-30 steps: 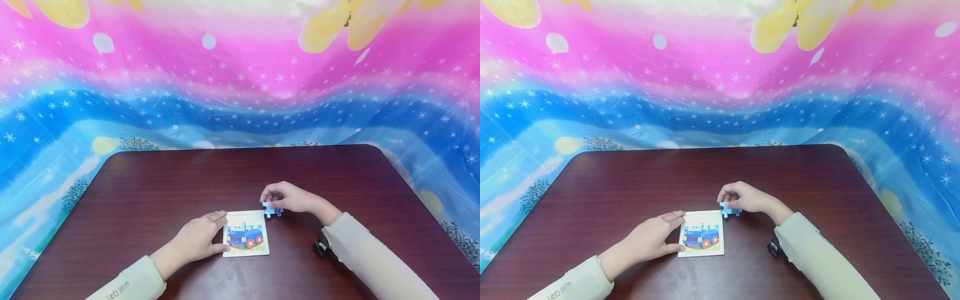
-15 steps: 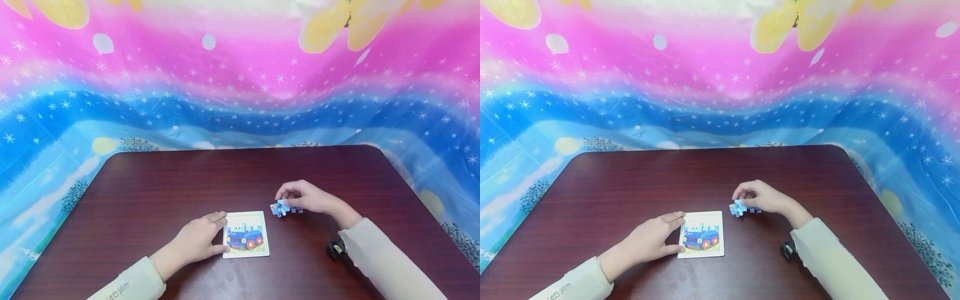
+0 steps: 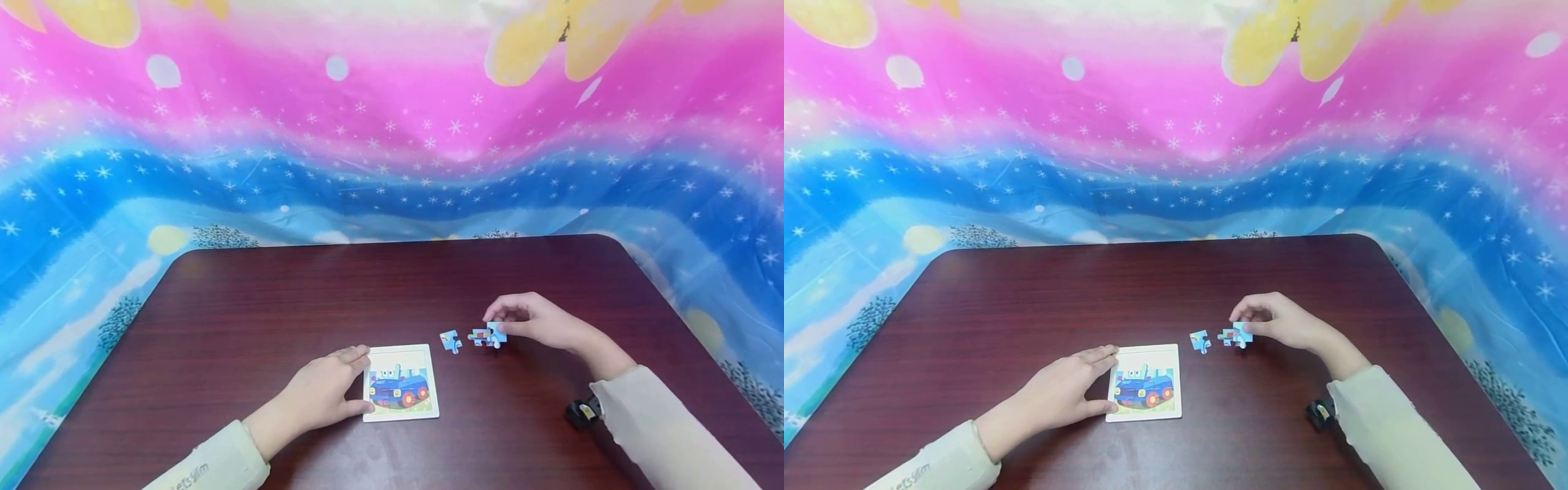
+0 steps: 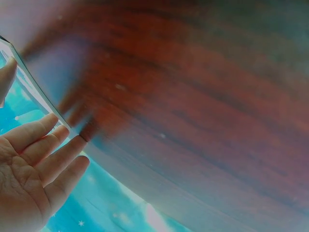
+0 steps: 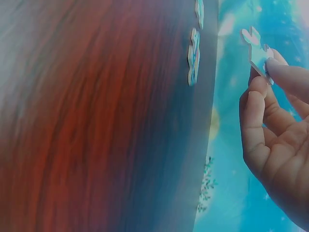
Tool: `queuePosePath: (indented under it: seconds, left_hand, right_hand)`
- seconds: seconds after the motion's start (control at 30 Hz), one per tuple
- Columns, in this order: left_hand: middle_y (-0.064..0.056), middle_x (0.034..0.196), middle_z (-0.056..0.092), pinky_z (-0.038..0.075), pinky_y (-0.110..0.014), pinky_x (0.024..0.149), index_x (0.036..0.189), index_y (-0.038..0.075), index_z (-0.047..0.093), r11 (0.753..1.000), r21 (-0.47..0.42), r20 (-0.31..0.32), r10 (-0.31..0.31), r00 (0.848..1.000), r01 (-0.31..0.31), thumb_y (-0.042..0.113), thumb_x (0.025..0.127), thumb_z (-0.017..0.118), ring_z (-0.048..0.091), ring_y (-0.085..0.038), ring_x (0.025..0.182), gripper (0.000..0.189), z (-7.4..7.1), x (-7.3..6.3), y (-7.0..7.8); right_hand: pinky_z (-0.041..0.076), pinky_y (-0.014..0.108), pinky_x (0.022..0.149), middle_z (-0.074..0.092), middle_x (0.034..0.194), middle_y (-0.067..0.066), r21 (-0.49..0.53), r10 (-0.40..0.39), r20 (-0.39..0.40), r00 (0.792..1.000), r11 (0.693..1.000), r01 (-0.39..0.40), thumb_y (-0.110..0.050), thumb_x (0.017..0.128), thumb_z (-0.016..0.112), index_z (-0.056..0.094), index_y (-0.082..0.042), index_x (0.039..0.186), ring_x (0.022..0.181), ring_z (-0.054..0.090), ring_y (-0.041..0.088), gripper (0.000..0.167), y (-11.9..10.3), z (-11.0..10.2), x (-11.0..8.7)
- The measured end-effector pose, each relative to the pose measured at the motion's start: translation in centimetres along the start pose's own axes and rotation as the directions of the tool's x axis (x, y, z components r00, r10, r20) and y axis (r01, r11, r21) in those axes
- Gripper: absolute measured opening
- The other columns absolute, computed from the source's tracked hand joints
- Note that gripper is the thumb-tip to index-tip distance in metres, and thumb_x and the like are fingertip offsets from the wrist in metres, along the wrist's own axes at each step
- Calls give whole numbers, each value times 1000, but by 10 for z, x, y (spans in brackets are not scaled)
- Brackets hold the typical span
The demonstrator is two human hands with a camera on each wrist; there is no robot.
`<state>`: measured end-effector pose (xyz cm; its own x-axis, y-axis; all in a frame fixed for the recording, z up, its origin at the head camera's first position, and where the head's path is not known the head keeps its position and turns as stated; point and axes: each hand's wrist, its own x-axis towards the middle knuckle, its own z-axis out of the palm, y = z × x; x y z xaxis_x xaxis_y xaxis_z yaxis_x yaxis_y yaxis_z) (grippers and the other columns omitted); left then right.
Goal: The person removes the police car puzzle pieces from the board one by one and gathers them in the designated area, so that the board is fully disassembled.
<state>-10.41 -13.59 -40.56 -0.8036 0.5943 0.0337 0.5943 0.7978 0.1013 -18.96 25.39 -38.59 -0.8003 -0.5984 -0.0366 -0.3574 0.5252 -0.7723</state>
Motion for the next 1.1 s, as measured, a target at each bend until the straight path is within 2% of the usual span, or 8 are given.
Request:
queuePosePath:
  seconds: [0.37,0.87,1.1]
  left_hand:
    - [-13,140,61,53,-41,101,128,1,64,1000,-2,-3,-5,1000,5,52,79,77,61,-27,126,72,-1,0,0]
    - [-13,141,60,53,-42,101,128,1,64,1000,-19,6,-11,1000,11,51,79,77,61,-29,126,71,-1,0,2]
    - [-13,141,60,53,-41,101,128,1,64,1000,0,8,1,1000,-1,52,80,77,61,-28,126,72,-1,0,0]
  right_hand:
    - [52,24,70,68,95,4,-3,38,-10,999,999,-38,-8,94,65,67,-4,112,82,58,10,19,8,-12,-13]
    - [48,23,66,65,92,8,4,72,38,997,997,-72,3,92,61,67,-1,111,78,53,8,21,22,-12,-13]
    - [48,23,65,65,90,7,-35,69,40,997,997,-67,5,91,61,68,-2,109,76,54,8,20,29,-13,-11]
